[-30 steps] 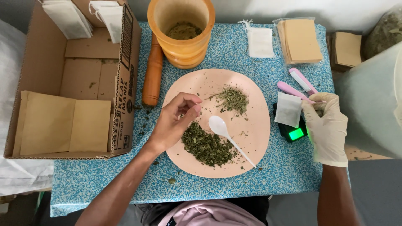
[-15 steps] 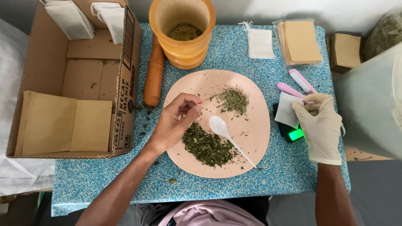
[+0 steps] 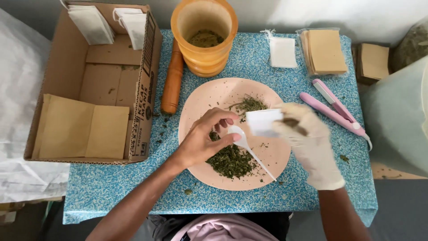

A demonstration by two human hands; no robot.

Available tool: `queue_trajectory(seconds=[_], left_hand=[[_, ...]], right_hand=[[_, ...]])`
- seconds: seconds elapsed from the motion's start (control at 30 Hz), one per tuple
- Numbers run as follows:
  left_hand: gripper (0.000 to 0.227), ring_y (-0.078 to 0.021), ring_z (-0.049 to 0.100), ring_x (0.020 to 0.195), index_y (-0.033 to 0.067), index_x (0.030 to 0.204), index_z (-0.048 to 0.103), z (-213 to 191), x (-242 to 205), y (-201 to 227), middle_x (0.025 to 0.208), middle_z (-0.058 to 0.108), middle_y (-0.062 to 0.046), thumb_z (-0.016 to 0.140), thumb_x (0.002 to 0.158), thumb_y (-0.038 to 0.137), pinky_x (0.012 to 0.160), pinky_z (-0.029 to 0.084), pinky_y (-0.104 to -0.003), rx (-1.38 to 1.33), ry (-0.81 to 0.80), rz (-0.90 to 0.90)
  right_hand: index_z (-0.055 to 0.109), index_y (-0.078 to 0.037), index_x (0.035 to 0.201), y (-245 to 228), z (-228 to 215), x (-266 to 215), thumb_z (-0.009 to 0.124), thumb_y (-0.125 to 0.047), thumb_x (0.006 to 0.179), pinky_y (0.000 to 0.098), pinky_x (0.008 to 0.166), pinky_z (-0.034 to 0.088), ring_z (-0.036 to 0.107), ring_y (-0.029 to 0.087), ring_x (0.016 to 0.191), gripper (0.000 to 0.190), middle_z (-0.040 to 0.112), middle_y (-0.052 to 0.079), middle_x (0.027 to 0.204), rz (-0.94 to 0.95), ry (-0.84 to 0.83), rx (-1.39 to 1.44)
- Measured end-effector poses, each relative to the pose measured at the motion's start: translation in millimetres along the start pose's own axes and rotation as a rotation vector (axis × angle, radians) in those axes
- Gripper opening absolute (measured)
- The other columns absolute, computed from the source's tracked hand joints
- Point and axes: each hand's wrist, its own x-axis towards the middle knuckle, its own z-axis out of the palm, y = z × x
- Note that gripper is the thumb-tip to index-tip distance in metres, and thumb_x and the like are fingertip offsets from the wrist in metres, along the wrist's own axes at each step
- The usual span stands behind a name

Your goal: The person fills small white bags with green herbal material from a plate using a plastic spoon and then places the filled bags into a cardboard box.

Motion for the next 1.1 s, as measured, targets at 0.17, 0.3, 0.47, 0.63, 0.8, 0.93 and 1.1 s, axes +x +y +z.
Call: queue_trajectory(seconds=[0.17,0.3,0.47,0.63,0.8,0.93,1.1], left_hand=[[0.051,-0.0243,0.065,0.108,0.0110,0.146,0.067,-1,-4,-10,0.119,0.069,-0.011,0.084,0.101,0.027,0.087,0.058,-0.040,0.000,-0.011,0.011],[0.035,-0.0238,0.068,0.099,0.0106,0.137,0.073,-2,-4,-10,0.109,0.072,-0.010,0.080,0.103,0.014,0.083,0.059,-0.039,-0.033,0.035,0.003],[0.017,-0.0186,0.070,0.088,0.0131,0.123,0.081,-11,2,-1,0.098,0.074,-0.008,0.075,0.107,0.012,0.075,0.060,-0.033,0.032,0.129,0.036],[0.015,-0.0229,0.070,0.084,0.0062,0.118,0.080,-22,5,7,0.092,0.072,-0.011,0.074,0.105,0.004,0.076,0.060,-0.036,0.152,0.165,0.134],[0.014,-0.0271,0.073,0.085,0.0111,0.114,0.081,-57,-2,38,0.093,0.073,-0.007,0.078,0.102,0.004,0.077,0.061,-0.039,0.349,0.333,0.257],[0.011,-0.0289,0.064,0.102,-0.0002,0.115,0.073,-116,-10,71,0.108,0.072,-0.014,0.072,0.108,0.008,0.083,0.054,-0.041,0.609,0.245,0.147],[0.057,-0.0320,0.062,0.087,-0.0033,0.097,0.066,-207,15,32,0.100,0.066,-0.019,0.037,0.124,0.038,0.064,0.052,-0.043,0.903,0.262,0.309]], right_hand=[[0.081,-0.001,0.107,26,29,2,0.097,0.007,0.080,0.0362,0.079,0.066,0.078,0.027,0.087,0.033,0.075,0.019,0.102,-0.150,-0.144,0.131],[0.079,0.004,0.108,13,43,-3,0.090,0.006,0.088,0.0335,0.081,0.063,0.075,0.021,0.088,0.023,0.072,0.017,0.100,-0.200,-0.246,0.189],[0.072,-0.009,0.140,-3,51,3,0.089,0.003,0.089,0.0323,0.085,0.059,0.066,0.016,0.092,0.055,0.069,0.013,0.112,-0.239,-0.324,0.088],[0.077,-0.015,0.141,-93,52,13,0.079,-0.013,0.101,0.0325,0.073,0.059,0.070,0.020,0.076,0.040,0.079,0.015,0.102,-0.316,-0.514,-0.501],[0.079,-0.016,0.137,-137,73,21,0.065,-0.017,0.111,0.0351,0.085,0.065,0.080,0.023,0.086,0.029,0.084,0.011,0.102,-0.368,-0.744,-0.995],[0.080,-0.017,0.128,-150,105,24,0.066,-0.026,0.108,0.0322,0.079,0.064,0.076,0.015,0.085,0.027,0.082,0.005,0.108,-0.941,-0.673,-0.787],[0.086,-0.012,0.115,-187,179,50,0.069,-0.015,0.113,0.0307,0.046,0.040,0.049,0.009,0.049,0.017,0.078,0.001,0.082,-1.022,-0.690,-0.653]])
